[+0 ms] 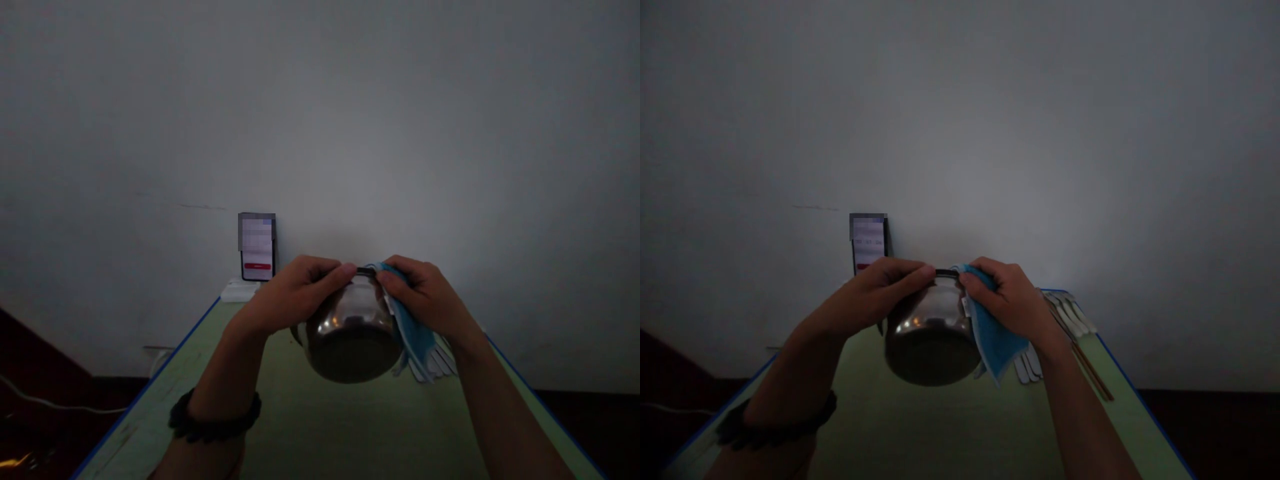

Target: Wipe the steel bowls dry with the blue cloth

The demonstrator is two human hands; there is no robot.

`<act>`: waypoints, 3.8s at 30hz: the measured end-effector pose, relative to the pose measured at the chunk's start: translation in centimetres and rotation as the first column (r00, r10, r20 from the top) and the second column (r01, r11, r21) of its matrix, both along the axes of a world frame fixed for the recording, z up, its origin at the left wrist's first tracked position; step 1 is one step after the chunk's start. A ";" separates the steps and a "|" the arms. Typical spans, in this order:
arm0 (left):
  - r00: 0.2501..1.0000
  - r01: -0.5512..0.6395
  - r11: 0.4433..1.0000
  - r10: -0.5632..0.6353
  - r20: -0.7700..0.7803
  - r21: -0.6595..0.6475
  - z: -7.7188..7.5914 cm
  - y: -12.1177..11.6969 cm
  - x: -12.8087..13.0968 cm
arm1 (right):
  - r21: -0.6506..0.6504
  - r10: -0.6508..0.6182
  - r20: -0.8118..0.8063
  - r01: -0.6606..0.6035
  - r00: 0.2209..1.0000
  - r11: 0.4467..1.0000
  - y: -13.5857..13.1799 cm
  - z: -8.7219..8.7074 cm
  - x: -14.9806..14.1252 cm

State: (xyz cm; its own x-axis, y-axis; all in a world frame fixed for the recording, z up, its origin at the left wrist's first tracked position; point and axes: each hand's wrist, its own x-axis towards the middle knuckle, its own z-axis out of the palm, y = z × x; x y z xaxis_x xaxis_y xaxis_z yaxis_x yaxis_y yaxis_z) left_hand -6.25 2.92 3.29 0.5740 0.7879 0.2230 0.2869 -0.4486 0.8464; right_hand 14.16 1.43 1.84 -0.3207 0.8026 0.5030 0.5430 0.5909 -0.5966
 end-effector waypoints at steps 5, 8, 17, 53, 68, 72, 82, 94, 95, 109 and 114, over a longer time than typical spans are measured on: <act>0.955 -0.156 0.986 0.164 0.248 -0.051 -0.7 0.6 0.0 | 0.037 -0.061 -0.090 0.065 0.994 0.997 0.1 -0.1 0.3; 0.932 -0.135 0.987 0.155 0.328 -0.083 -0.9 0.7 -0.1 | 0.059 -0.098 -0.122 0.106 0.988 0.993 0.0 -0.2 0.7; 0.997 -0.070 0.996 0.067 0.046 0.053 -0.4 0.4 0.4 | -0.009 -0.016 0.043 0.016 0.999 1.000 0.2 0.3 -0.3; 0.999 0.012 0.999 -0.010 -0.049 0.031 0.4 -0.2 -0.1 | 0.025 0.009 0.092 -0.012 0.996 1.000 -0.2 0.4 -0.9; 0.999 0.038 0.997 -0.041 -0.035 -0.068 0.1 -0.1 0.0 | -0.017 0.051 0.154 -0.049 0.987 0.999 -0.1 0.1 -0.5; 0.962 -0.144 0.984 0.164 0.220 -0.107 -0.5 0.7 -0.4 | 0.035 -0.038 -0.019 0.038 0.999 0.999 0.0 -0.1 -0.2; 0.999 0.041 0.991 -0.045 -0.028 -0.123 -0.4 0.3 -0.4 | -0.040 0.038 0.093 -0.034 0.995 0.999 -0.1 0.0 -0.4; 0.959 -0.102 0.963 0.162 0.232 -0.250 -1.3 0.9 -1.1 | -0.008 -0.014 -0.042 0.014 0.999 1.000 0.1 -0.4 0.6; 0.980 -0.063 0.963 0.109 0.165 -0.261 -1.1 0.6 -1.2 | -0.026 0.008 -0.011 -0.008 1.000 1.000 0.0 -0.3 0.4; 0.731 -0.244 0.927 0.368 0.575 -0.283 -0.9 1.3 -0.4 | 0.003 -0.104 -0.235 0.108 0.966 0.994 0.6 -0.4 0.5; 0.649 -0.194 0.911 0.397 0.649 -0.363 -0.7 1.6 -0.3 | 0.106 -0.268 -0.227 0.297 0.936 0.949 1.2 -0.6 0.2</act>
State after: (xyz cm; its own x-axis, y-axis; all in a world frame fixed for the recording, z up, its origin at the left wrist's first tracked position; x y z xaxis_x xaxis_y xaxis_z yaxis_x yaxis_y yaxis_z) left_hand -6.59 4.50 2.57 0.0553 0.9702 0.2360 -0.3492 -0.2026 0.9149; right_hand 14.38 2.61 1.28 0.0321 0.7638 0.6446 0.5728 0.5145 -0.6382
